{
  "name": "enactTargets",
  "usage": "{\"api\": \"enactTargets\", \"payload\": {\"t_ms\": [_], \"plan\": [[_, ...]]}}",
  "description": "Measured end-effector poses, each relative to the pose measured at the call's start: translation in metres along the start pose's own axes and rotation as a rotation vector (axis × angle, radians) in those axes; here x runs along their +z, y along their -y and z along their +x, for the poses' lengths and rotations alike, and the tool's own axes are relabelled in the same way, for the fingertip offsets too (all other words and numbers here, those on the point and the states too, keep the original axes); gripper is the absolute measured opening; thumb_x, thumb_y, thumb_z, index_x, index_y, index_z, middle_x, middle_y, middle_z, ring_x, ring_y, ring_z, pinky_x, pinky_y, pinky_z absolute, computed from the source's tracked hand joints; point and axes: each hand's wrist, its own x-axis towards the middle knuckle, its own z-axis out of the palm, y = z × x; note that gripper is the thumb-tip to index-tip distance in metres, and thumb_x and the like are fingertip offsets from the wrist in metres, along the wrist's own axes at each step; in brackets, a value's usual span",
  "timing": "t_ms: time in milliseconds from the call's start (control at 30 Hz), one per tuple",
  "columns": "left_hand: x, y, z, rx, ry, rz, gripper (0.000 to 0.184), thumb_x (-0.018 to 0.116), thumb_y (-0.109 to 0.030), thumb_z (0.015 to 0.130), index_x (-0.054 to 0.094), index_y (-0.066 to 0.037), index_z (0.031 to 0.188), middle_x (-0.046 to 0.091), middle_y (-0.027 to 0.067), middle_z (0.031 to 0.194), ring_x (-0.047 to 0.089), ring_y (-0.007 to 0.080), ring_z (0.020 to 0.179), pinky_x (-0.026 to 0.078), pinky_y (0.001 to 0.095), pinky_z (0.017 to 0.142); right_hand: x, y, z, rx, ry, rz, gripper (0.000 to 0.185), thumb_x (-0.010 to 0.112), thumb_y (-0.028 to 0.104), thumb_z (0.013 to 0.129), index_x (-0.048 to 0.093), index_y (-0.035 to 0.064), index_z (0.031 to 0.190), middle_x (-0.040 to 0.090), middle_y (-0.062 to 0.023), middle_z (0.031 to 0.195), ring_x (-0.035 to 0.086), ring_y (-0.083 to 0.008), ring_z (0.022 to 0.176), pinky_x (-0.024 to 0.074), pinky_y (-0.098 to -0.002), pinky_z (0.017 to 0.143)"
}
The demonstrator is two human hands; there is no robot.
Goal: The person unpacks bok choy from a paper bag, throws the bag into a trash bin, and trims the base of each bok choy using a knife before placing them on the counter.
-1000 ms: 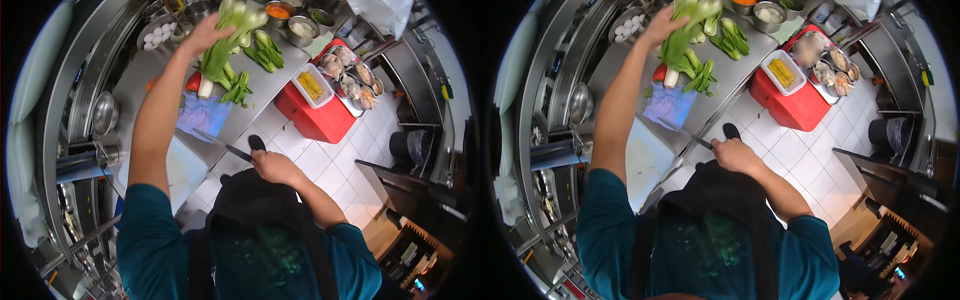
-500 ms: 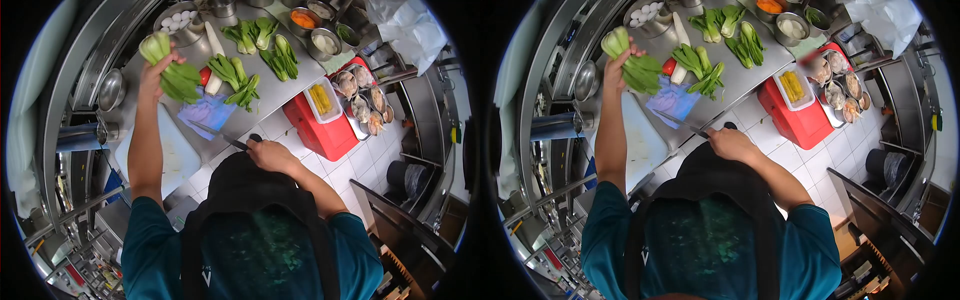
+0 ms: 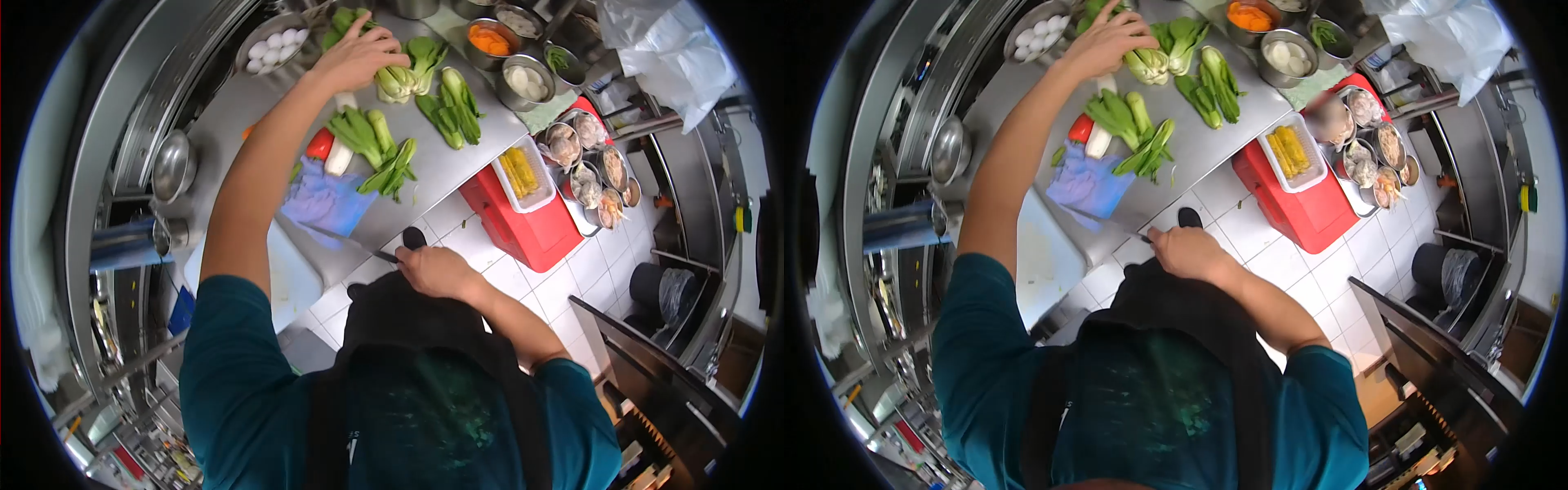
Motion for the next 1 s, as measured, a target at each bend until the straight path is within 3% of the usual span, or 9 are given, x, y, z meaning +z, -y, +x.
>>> {"api": "enactTargets", "payload": {"t_ms": [200,400,500,600,700,767,867,933,1000], "plan": [[0.082,0.029,0.083,0.292,0.284,0.262,0.06,0.07,0.001,0.074,0.063,-0.031,0.124,0.046,-0.0022,0.145,0.035,0.0259,0.143,0.014,0.0578,0.126,0.009,-0.011,-0.018,0.055,-0.09,0.101,0.025,0.05,0.019,0.099,0.06,-0.0005,0.11,0.068,-0.0211,0.069,0.068,-0.0408,0.063,0.0531,-0.0525,0.061],[0.026,-0.035,0.133,0.027,0.913,0.425,0.061,0.07,0.001,0.074,0.062,-0.018,0.132,0.058,0.0046,0.136,0.043,0.0302,0.14,0.026,0.0591,0.121,-0.001,-0.014,-0.031,0.104,-0.047,0.132,0.023,0.05,0.017,0.098,0.06,-0.0004,0.109,0.068,-0.0195,0.069,0.069,-0.0411,0.066,0.0515,-0.054,0.063],[0.07,-0.044,0.158,0.267,0.615,-0.084,0.057,0.064,0.002,0.08,0.059,-0.013,0.134,0.06,0.0088,0.133,0.049,0.0313,0.135,0.036,0.0516,0.116,0.007,-0.02,-0.028,0.088,-0.074,0.074,0.023,0.05,0.017,0.098,0.06,-0.0003,0.109,0.069,-0.0183,0.07,0.069,-0.0405,0.066,0.0527,-0.0531,0.063],[0.119,-0.075,0.154,0.306,0.354,0.145,0.058,0.065,-0.001,0.082,0.054,-0.015,0.137,0.056,0.0059,0.136,0.05,0.0268,0.134,0.043,0.048,0.109,0.007,-0.014,-0.024,0.09,-0.107,0.047,0.024,0.05,0.018,0.098,0.06,0.0003,0.11,0.069,-0.0176,0.071,0.07,-0.0403,0.067,0.0535,-0.053,0.063],[0.13,-0.084,0.153,0.198,0.318,0.054,0.052,0.069,-0.005,0.081,0.055,-0.014,0.13,0.057,0.0062,0.13,0.05,0.0267,0.132,0.045,0.0479,0.104,0.008,-0.006,-0.02,0.105,-0.102,0.071,0.024,0.049,0.019,0.098,0.059,0.001,0.111,0.07,-0.018,0.073,0.071,-0.0406,0.07,0.0538,-0.0531,0.064],[0.096,-0.085,0.132,0.205,0.098,-0.114,0.042,0.073,-0.011,0.079,0.058,-0.01,0.118,0.059,0.0073,0.122,0.053,0.0271,0.125,0.045,0.0455,0.101,0.009,0.001,-0.02,0.083,-0.084,0.077,0.024,0.05,0.02,0.099,0.059,0.0013,0.112,0.07,-0.0185,0.074,0.071,-0.0407,0.072,0.0539,-0.0528,0.065],[0.059,-0.085,0.074,-0.1,-0.478,-0.622,0.029,0.073,-0.022,0.087,0.067,-0.011,0.114,0.065,0.0065,0.099,0.062,0.0248,0.103,0.05,0.04,0.089,0.009,0.013,-0.014,0.062,-0.046,0.086,0.025,0.05,0.022,0.1,0.058,0.0007,0.112,0.07,-0.0203,0.075,0.07,-0.0425,0.074,0.0545,-0.0538,0.067],[-0.009,-0.085,-0.002,-0.424,-0.258,-1.1,0.027,0.069,-0.027,0.095,0.067,-0.014,0.119,0.062,0.0015,0.086,0.059,0.0168,0.082,0.05,0.0333,0.073,0.011,0.022,-0.012,0.034,-0.07,0.136,0.022,0.053,0.023,0.1,0.057,0.0022,0.106,0.067,-0.0224,0.075,0.067,-0.0448,0.072,0.0527,-0.0565,0.068],[-0.026,-0.079,-0.104,-0.613,-0.434,-1.401,0.026,0.065,-0.025,0.099,0.068,-0.004,0.115,0.056,-0.0011,0.074,0.055,0.0121,0.07,0.047,0.028,0.067,0.021,0.025,-0.003,-0.022,-0.001,0.133,0.023,0.054,0.024,0.1,0.057,0.0025,0.107,0.067,-0.0243,0.074,0.066,-0.0465,0.072,0.0517,-0.0574,0.068]]}}
